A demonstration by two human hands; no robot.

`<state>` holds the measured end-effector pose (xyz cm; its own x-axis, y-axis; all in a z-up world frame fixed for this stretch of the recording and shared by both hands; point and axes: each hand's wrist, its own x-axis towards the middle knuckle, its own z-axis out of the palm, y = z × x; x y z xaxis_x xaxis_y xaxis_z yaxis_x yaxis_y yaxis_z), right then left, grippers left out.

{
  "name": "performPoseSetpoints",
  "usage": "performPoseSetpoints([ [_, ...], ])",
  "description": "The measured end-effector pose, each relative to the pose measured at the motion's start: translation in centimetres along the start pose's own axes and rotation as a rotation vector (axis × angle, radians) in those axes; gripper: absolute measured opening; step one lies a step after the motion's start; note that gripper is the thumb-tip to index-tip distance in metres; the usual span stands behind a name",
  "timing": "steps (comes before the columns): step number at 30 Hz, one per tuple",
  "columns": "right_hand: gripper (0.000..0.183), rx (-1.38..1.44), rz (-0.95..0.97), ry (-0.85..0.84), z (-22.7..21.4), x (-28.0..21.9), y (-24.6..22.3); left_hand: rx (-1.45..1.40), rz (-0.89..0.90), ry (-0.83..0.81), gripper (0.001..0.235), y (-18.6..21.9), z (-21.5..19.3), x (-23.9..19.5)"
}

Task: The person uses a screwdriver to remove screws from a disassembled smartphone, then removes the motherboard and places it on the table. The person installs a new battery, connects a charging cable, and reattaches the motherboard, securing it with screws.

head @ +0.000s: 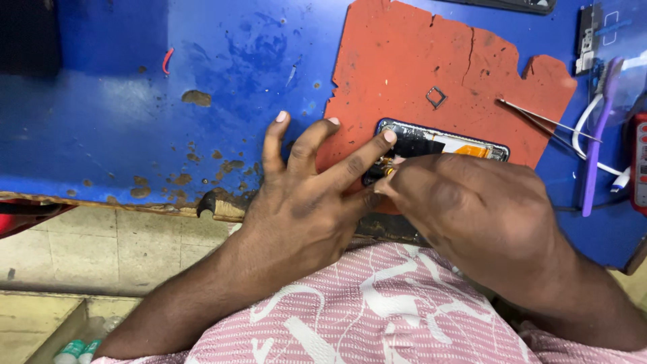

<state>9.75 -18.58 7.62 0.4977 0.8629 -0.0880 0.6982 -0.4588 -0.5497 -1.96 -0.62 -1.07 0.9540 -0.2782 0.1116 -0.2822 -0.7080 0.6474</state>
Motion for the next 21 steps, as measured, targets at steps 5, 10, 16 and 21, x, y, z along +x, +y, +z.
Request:
performPoseSetpoints([
  [5, 0.024, 0.045, -0.131, 0.083, 0.0, -0.1, 0.1, 0.008, -0.01, -0.017, 0.027, 0.0, 0.0, -0.1],
  [10, 0.022, -0.041, -0.136, 0.088, 0.5, -0.3, -0.3, 0.038, -0.028, -0.041, 0.013, 0.1, -0.1, 0.0],
  [16, 0.021, 0.141, 0.202, 0.293, 0.8, -1.2, 0.1, 0.04, 0.007, 0.01, 0.048, 0.2, 0.5, 0.0],
  [21, 0.02, 0.186, 0.323, 0.412, 0.9, -2.8, 2.0, 0.054, 0.007, 0.008, 0.047, 0.3, 0.6, -0.1],
])
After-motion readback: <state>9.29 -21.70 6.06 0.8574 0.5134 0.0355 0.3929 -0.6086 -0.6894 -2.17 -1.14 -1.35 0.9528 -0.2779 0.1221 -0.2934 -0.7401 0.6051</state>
